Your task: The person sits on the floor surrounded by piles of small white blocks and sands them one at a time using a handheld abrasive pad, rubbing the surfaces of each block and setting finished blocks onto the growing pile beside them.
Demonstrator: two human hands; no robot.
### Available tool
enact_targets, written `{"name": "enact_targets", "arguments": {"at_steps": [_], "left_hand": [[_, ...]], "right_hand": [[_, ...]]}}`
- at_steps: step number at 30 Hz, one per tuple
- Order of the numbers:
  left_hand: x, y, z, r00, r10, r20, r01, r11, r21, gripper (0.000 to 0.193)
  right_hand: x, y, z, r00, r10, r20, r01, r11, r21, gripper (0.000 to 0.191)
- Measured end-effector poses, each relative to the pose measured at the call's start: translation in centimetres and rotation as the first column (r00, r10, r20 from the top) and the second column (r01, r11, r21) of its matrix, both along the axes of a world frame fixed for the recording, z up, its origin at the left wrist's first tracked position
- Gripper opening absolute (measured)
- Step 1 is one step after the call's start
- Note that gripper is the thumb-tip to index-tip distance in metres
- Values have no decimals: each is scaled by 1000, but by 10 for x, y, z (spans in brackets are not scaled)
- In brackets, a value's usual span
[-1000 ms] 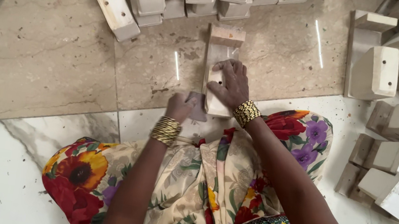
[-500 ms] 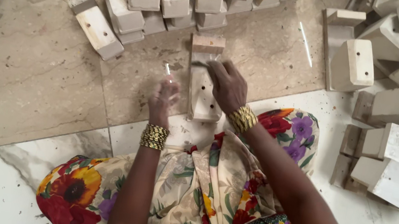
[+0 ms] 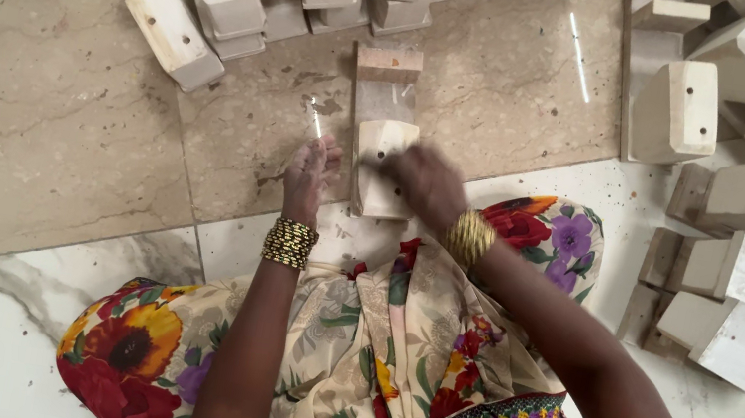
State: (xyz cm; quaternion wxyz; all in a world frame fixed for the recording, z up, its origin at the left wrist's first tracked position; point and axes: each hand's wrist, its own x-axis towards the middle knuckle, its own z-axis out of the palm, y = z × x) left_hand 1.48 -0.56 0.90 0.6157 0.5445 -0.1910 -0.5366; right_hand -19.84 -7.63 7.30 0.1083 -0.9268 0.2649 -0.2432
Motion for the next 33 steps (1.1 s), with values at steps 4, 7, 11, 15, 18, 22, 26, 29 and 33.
{"name": "enact_targets", "arguments": {"at_steps": [4,7,11,15,18,22,26,29,33], "left_hand": [[-3,4,0,991,-118,68,111,989,101,62],[-6,6,3,985,-141,98,131,986,104,60],[-9,6,10,981,-179,76,178,984,21,58],[-14,4,23,960,-169,223,99,951,291,57],[-42,5,33,563,-135,815,15,988,153,71],[-73,11,44,138,-197,971,102,978,184,125],[-35,14,53,88,-194,977,205,963,172,128],[-9,16,55,-33,-195,980,225,954,198,125],[-17,14,52,-75,-204,976,144,966,213,122]], "right_hand": [[1,-90,-8,901,-428,-63,429,903,-4,14],[-11,-72,-15,944,-312,105,299,946,126,16],[-28,44,-6,931,-358,76,318,894,316,11],[-41,96,23,963,-245,114,196,922,333,12],[-53,73,44,940,-239,242,170,946,274,13],[-64,4,54,860,-472,194,456,881,124,9],[-68,-36,42,831,-506,233,503,861,76,10],[-40,-55,15,866,-481,134,454,870,191,11],[21,-68,-26,972,-229,59,226,972,60,25]]}}
